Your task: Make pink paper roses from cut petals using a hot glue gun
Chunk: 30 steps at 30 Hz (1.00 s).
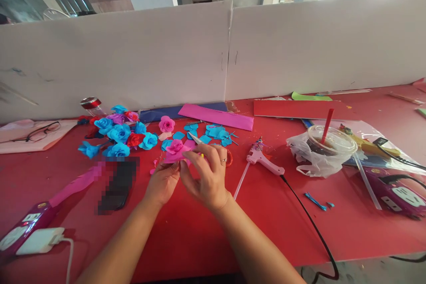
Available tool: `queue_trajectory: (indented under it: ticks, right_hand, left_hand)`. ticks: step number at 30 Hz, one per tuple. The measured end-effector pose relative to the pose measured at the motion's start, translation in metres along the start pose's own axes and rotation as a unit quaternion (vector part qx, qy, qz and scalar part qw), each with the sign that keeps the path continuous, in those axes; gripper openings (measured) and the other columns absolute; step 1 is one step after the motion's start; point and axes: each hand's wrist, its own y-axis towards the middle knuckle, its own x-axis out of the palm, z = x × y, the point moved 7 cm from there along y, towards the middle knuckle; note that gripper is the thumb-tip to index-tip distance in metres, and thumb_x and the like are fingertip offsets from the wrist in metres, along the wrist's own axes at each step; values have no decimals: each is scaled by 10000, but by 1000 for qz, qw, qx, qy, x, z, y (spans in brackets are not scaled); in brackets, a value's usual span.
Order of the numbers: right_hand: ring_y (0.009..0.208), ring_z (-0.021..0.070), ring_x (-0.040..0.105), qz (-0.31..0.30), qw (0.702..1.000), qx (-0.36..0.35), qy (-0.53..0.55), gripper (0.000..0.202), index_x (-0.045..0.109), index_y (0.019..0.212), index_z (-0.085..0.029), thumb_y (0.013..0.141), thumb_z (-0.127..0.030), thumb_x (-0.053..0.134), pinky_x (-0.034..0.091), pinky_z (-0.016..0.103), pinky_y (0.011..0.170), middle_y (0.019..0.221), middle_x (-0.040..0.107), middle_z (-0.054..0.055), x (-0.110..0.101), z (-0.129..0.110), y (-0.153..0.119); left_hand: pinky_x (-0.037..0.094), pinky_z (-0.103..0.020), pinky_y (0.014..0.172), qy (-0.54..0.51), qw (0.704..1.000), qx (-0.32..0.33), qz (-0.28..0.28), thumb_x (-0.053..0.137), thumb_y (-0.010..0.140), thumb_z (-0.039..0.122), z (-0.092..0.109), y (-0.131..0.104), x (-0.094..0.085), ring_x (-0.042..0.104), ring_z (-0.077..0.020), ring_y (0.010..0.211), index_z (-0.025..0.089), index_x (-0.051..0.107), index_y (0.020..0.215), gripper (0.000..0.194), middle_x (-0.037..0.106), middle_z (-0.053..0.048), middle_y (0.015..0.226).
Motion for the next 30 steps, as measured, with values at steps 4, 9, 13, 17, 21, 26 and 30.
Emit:
queue_trajectory:
  ticks: [4, 9, 13, 17, 21, 26, 30]
  right_hand:
    - [715, 186, 543, 7, 992, 95, 80, 170, 566, 846, -226, 792, -83, 492, 390, 369, 700, 740, 583, 21, 0, 9, -3]
    - [730, 188, 551, -107, 984, 108, 96, 66, 589, 792, -221, 790, -161, 562, 396, 351, 703, 736, 616, 17, 30, 7, -12]
    - [765, 194, 574, -75, 985, 116, 101, 60, 580, 785, -224, 796, -165, 583, 426, 351, 713, 814, 642, 40, 29, 9, -13]
    - [824, 213, 605, -65, 984, 113, 120, 119, 598, 854, -223, 771, -138, 611, 447, 364, 734, 870, 672, 55, 26, 11, -12]
    - [809, 209, 622, -59, 982, 105, 146, 111, 620, 846, -226, 775, -140, 620, 458, 366, 745, 858, 687, 49, 23, 11, -10]
    - [774, 192, 611, -74, 954, 174, 234, 72, 646, 831, -225, 791, -167, 633, 472, 345, 736, 824, 673, 40, 28, 17, -14]
    - [768, 180, 590, -81, 876, 295, 373, 51, 661, 816, -226, 769, -207, 668, 471, 323, 735, 795, 652, 22, 43, 29, -27]
  left_hand:
    - [471, -260, 622, -42, 999, -12, 25, 805, 606, 260, 1, -2, -2, 591, -126, 639, 162, 681, 642, 162, 648, -13, 663]
    - [508, -315, 752, -16, 999, -20, 47, 818, 549, 247, -1, -4, -7, 649, -202, 799, 221, 685, 692, 196, 680, -2, 677]
    - [499, -335, 786, -5, 999, -2, 42, 808, 527, 222, -2, -4, -8, 646, -220, 842, 228, 711, 733, 228, 712, -5, 761]
    - [496, -316, 726, 4, 999, 21, 39, 810, 529, 225, 2, -4, -4, 644, -208, 788, 243, 722, 716, 208, 707, 4, 727]
    - [498, -310, 732, 24, 996, 58, 64, 834, 493, 220, 10, -5, -3, 642, -224, 826, 288, 710, 664, 222, 714, 26, 723]
    - [481, -292, 742, 88, 989, 93, 67, 804, 581, 217, 13, -6, -10, 617, -195, 762, 240, 686, 612, 124, 658, 24, 608]
    - [469, -278, 758, 129, 983, 125, 45, 739, 688, 259, 13, -7, -13, 597, -166, 761, 230, 714, 762, 83, 685, 12, 743]
